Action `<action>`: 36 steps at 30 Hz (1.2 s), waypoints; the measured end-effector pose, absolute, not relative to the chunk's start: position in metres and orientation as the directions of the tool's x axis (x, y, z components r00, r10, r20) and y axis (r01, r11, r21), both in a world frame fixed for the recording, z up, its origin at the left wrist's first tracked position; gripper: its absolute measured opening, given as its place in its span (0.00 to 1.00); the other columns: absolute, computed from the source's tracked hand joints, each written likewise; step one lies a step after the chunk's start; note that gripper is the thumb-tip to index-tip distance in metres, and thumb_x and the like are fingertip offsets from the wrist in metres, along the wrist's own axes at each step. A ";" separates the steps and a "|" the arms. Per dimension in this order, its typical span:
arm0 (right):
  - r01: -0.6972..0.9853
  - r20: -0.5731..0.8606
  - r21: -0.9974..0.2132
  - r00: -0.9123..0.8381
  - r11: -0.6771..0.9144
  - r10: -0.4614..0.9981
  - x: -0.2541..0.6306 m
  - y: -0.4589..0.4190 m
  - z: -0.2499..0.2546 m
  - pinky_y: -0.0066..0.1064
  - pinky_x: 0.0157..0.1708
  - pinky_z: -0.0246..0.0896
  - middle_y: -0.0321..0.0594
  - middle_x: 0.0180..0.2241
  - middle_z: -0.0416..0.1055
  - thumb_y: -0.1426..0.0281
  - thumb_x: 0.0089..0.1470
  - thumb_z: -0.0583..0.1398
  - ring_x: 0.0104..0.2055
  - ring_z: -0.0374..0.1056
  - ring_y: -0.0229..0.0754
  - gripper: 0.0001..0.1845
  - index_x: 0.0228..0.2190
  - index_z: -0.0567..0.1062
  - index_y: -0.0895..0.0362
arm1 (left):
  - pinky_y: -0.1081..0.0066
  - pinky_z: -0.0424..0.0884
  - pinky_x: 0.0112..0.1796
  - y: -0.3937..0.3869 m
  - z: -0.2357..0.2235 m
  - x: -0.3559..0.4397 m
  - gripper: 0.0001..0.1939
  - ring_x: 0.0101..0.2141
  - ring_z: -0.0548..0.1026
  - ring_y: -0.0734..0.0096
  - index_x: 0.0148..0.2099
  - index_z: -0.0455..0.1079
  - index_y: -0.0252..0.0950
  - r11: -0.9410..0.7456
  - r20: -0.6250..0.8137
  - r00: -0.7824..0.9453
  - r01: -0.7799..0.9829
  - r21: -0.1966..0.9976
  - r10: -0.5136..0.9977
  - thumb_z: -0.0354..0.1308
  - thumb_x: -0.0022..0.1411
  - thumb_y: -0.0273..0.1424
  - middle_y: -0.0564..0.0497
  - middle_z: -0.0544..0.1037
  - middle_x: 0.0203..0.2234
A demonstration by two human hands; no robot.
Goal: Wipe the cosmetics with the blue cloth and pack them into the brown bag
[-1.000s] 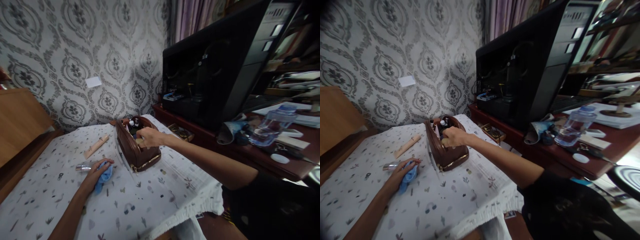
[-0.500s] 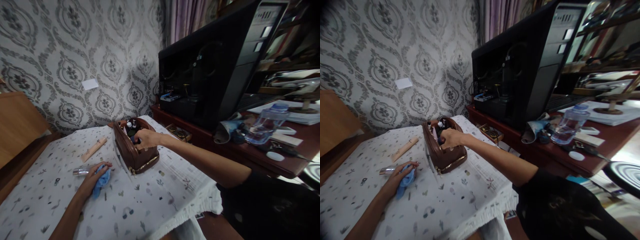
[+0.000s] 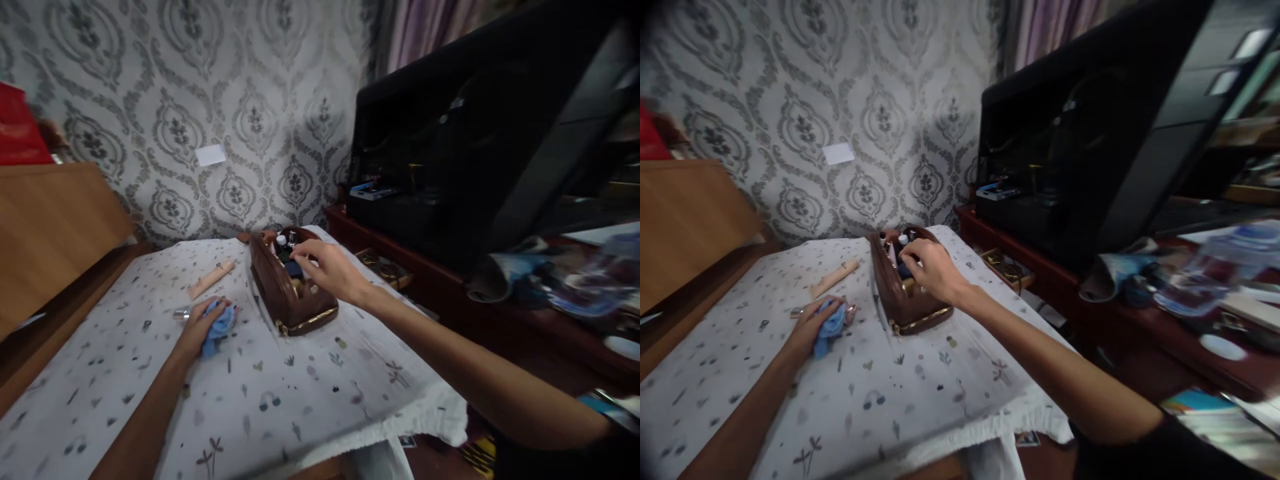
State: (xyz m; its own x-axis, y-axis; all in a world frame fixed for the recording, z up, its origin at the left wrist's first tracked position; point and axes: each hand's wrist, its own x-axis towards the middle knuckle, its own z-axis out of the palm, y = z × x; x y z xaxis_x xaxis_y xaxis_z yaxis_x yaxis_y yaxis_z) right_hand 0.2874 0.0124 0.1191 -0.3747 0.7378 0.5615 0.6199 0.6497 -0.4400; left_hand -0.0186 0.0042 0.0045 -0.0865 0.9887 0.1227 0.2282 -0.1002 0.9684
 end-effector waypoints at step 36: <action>0.719 0.403 -0.061 -0.617 0.692 0.676 0.288 0.018 0.081 0.47 0.57 0.54 0.50 0.44 0.75 0.77 0.61 0.49 0.53 0.66 0.49 0.19 0.49 0.73 0.60 | 0.70 0.68 0.32 0.021 -0.015 -0.084 0.21 0.30 0.75 0.60 0.39 0.73 0.39 -0.115 0.496 -0.204 0.835 0.539 0.844 0.47 0.60 0.47 0.49 0.79 0.26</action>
